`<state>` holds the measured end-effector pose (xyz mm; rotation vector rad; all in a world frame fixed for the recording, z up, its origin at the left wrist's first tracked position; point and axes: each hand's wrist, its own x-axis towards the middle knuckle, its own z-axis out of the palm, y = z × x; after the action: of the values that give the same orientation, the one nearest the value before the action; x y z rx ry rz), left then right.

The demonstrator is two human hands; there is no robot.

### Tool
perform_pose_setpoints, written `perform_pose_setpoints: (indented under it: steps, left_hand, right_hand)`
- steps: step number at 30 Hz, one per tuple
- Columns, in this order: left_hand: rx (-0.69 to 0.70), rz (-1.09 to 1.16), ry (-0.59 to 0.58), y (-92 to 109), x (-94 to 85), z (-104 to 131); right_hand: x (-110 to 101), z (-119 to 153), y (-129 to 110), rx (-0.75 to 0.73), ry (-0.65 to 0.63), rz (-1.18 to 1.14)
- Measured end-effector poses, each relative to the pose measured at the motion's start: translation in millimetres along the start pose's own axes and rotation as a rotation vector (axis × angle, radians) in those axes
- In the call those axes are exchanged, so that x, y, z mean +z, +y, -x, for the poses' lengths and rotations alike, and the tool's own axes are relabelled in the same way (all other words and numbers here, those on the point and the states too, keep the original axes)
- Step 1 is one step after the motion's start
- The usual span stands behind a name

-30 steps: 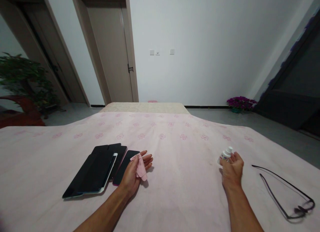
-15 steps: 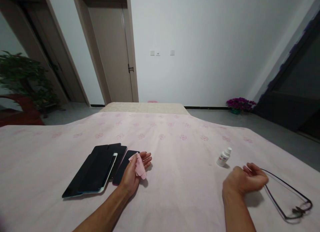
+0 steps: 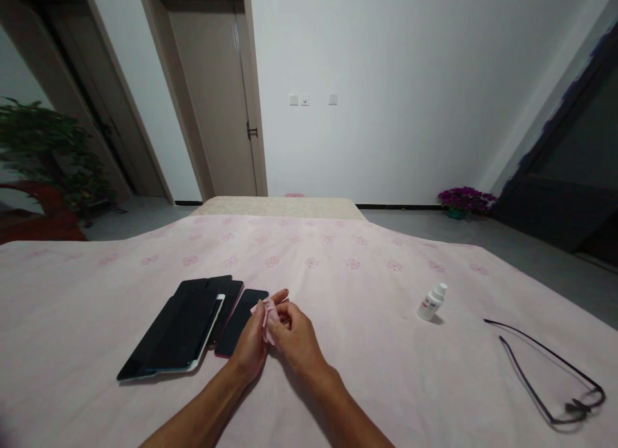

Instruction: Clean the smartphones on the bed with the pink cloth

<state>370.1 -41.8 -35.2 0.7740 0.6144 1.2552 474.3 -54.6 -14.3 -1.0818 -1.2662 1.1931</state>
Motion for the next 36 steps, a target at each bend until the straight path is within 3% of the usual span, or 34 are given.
perform_pose_setpoints:
  steps: [4,8,14,18,22,31,36]
  left_hand:
    - [0.05,-0.127,-0.011,5,5.6,4]
    - [0.135,-0.432,0.087,17,3.6,2]
    - [0.202,-1.017,0.18,32,-28.5,11]
    - [0.148,-1.429,0.189,30,-43.1,29]
    - [0.14,-1.428,0.19,27,-41.6,34]
    - [0.151,-1.628,0.282,23,-24.5,21]
    - [0.081,-1.72,0.281,27,-18.6,19]
  right_hand:
    - [-3,-9,13,0.038,0.047,-0.067]
    - [-19,-10,20,0.021,0.102,-0.09]
    - [-37,-18,25,0.033,0.288,-0.12]
    - [-37,-23,28,0.017,0.309,-0.115]
    - [-35,-22,28,0.0,0.311,-0.08]
    - [-36,-20,20,-0.008,0.34,-0.078]
    - [-33,-17,18,0.013,0.333,-0.104]
